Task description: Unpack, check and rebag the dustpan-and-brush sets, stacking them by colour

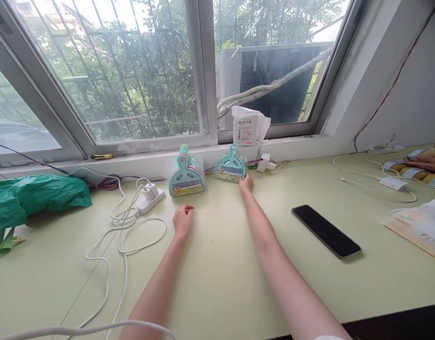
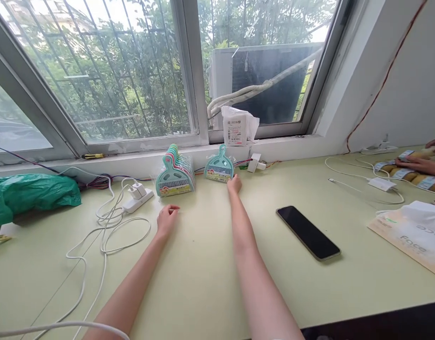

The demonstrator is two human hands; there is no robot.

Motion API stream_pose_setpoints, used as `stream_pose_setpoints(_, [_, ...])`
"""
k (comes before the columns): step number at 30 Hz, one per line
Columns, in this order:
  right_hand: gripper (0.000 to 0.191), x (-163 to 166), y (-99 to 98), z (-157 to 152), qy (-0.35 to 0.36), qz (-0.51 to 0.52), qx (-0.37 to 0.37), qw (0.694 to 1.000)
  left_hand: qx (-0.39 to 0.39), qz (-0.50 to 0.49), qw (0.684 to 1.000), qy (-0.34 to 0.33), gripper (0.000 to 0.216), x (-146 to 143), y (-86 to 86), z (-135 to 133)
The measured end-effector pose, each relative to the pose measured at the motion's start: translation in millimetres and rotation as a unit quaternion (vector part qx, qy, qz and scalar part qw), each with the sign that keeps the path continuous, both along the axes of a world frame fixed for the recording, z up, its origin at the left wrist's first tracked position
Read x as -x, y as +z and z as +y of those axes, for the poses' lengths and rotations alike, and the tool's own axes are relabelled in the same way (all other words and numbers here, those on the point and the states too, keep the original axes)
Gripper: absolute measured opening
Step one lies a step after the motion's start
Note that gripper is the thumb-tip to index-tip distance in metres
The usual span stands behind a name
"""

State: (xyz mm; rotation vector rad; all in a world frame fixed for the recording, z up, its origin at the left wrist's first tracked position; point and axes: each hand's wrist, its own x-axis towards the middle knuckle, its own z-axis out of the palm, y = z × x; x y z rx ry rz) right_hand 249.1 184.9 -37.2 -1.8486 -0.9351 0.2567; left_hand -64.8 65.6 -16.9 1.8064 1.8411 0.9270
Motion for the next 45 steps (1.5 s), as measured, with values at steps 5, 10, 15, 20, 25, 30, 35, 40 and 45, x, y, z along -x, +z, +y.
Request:
stream_pose_setpoints(5, [0.022, -4, -2.7, -26, 0.007, 0.018, -0.023, 1.000, -0.004, 0.000, 1.000, -0.019, 0.019, -2, 0.4, -1])
stream_pose_setpoints(10, [0.024, -16, -5.0, -62, 0.037, 0.024, -0.036, 0.998, -0.015, -0.001, 0.998, -0.054, 0.021, -4, -1.6, -3])
stream_pose_setpoints(15, [0.026, -25, -8.6, -99, 0.070, 0.025, -0.031, 0.997, -0.016, -0.039, 0.993, -0.113, 0.018, -11, -2.3, -11])
stream_pose_setpoints(20, [0.027, -18, -17.3, -145, 0.161, 0.028, -0.047, 0.985, 0.000, -0.157, 0.975, -0.160, 0.035, -16, -0.5, -17])
stream_pose_setpoints(25, [0.030, 1, -16.7, -181, 0.306, 0.025, -0.048, 0.951, 0.060, -0.265, 0.916, -0.295, 0.050, -19, 3.5, -28])
stream_pose_setpoints(30, [0.041, 22, -6.6, -195, 0.405, -0.105, -0.008, 0.908, 0.076, -0.357, 0.889, -0.278, 0.051, -27, 5.7, -37])
stream_pose_setpoints(35, [0.060, 42, 15.0, -212, 0.348, -0.305, -0.093, 0.881, 0.118, -0.427, 0.872, -0.208, 0.049, -28, 1.7, -35])
stream_pose_setpoints(40, [0.027, 66, 31.7, -228, 0.404, -0.382, -0.116, 0.823, 0.098, -0.453, 0.864, -0.197, 0.045, -32, 0.8, -36])
stream_pose_setpoints(45, [0.038, 76, 25.0, -229, 0.454, -0.381, -0.074, 0.802, 0.091, -0.475, 0.861, -0.158, 0.037, -35, -1.1, -34])
